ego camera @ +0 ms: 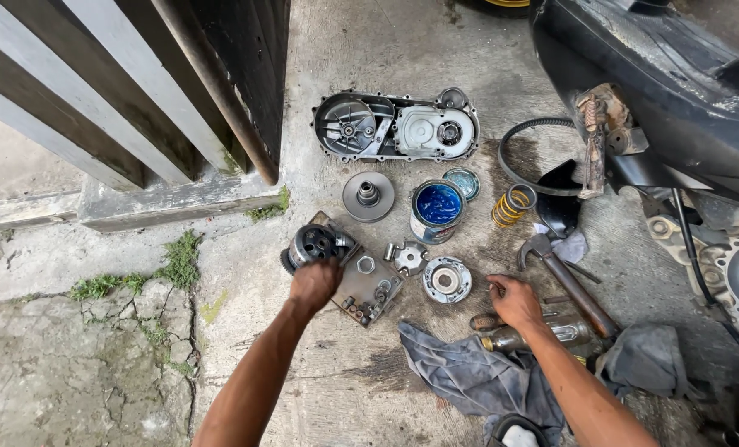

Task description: Assembling and greasing motorcycle CVT components including the variator and rollers

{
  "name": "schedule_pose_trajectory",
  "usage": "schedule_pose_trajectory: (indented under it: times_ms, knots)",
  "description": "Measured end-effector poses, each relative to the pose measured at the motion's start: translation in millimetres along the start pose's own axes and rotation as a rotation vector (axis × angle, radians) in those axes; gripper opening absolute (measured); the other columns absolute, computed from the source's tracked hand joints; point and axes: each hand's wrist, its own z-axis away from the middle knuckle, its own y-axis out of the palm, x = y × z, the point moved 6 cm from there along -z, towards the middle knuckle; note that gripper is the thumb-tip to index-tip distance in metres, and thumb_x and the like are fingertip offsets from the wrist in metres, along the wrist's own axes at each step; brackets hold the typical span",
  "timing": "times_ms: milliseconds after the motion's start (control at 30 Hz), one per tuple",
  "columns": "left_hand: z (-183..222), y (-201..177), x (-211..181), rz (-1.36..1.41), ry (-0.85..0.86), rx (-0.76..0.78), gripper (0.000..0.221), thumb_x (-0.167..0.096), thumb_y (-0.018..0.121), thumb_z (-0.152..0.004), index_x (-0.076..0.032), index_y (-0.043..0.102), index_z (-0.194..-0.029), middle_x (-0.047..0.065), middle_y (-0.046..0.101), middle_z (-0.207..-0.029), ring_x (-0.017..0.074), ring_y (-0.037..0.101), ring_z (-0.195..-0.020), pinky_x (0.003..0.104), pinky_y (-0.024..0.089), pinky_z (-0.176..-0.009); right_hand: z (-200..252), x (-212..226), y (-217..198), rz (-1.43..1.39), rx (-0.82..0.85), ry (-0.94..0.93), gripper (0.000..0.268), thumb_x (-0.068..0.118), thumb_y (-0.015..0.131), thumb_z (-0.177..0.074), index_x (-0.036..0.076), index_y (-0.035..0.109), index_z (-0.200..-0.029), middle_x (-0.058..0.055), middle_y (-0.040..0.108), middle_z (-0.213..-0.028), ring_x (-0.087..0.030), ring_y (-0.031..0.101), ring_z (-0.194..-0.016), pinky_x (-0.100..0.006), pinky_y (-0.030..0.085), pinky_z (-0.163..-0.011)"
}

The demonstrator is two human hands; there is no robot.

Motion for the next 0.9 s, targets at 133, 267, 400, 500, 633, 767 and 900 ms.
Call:
schedule_pose_trajectory:
  times_ms: [133,267,400,500,633,767,900]
  knots:
    - [-26,-26,29,-0.223,-0.097,-0.028,0.053,-0.05,0.07,-0.093,-0.016,0.059,-0.131,0.009,0.066,-0.127,0.0284,0.053,-0.133,0.04,0.052,-0.101,-9,-9,9,0.06,0.004,0.011,0.032,0.038,0.057,-0.093,0.034,0.077,-0.118,-0.013,0.079,-0.11,-0.041,0.071,-0.109,-0.054,0.056,-0.098]
    - [-27,-39,50,-0.162,-0.24,0.057,0.121,-0.07,0.082,-0.067,-0.014,0.026,-0.158,0.014,0.043,-0.152,0.0339,0.039,-0.142,0.047,0.04,-0.113,-7,-6,7,0.066,-0.005,0.012,0.032,0.036,0.058,-0.093,0.034,0.077,-0.118,-0.013,0.079,-0.11,-0.041,0.071,-0.109,-0.054,0.056,-0.098]
    - [-45,0,72,-0.109,-0.281,0.145,0.136,-0.076,0.081,-0.061,-0.013,0.017,-0.163,0.018,0.042,-0.152,0.0391,0.042,-0.142,0.052,0.04,-0.114,-6,-4,7,0.095,-0.006,0.037,0.031,0.037,0.058,-0.093,0.037,0.077,-0.117,-0.011,0.079,-0.112,-0.04,0.071,-0.109,-0.053,0.056,-0.099]
    - [-67,54,95,-0.05,-0.309,0.175,0.132,-0.074,0.083,-0.056,-0.008,0.023,-0.154,0.016,0.044,-0.14,0.0398,0.047,-0.134,0.053,0.043,-0.11,-1,2,3,0.038,-0.075,-0.038,0.029,0.025,0.059,-0.093,0.029,0.08,-0.113,-0.016,0.079,-0.102,-0.044,0.072,-0.1,-0.056,0.058,-0.092]
    - [-69,46,81,-0.088,-0.309,0.208,0.129,-0.063,0.086,-0.059,-0.004,0.021,-0.153,0.018,0.04,-0.137,0.0429,0.047,-0.13,0.054,0.044,-0.108,-11,-9,8,0.091,-0.086,-0.039,0.027,0.029,0.06,-0.092,0.034,0.079,-0.11,-0.012,0.079,-0.102,-0.04,0.073,-0.101,-0.054,0.059,-0.092]
    - [-64,25,71,-0.054,-0.296,0.219,0.144,-0.073,0.088,-0.052,0.0,0.021,-0.156,0.02,0.041,-0.136,0.0433,0.047,-0.132,0.054,0.045,-0.109,-13,-6,7,0.099,-0.104,-0.038,0.025,0.031,0.059,-0.092,0.036,0.079,-0.107,-0.009,0.08,-0.1,-0.037,0.073,-0.1,-0.052,0.06,-0.091]
    - [-56,-9,58,0.025,-0.263,0.177,0.136,-0.066,0.093,-0.053,0.006,0.03,-0.15,0.024,0.049,-0.133,0.045,0.052,-0.131,0.055,0.045,-0.11,-16,-8,7,0.079,-0.119,-0.037,0.025,0.03,0.06,-0.091,0.035,0.079,-0.105,-0.009,0.08,-0.098,-0.037,0.073,-0.099,-0.053,0.059,-0.09]
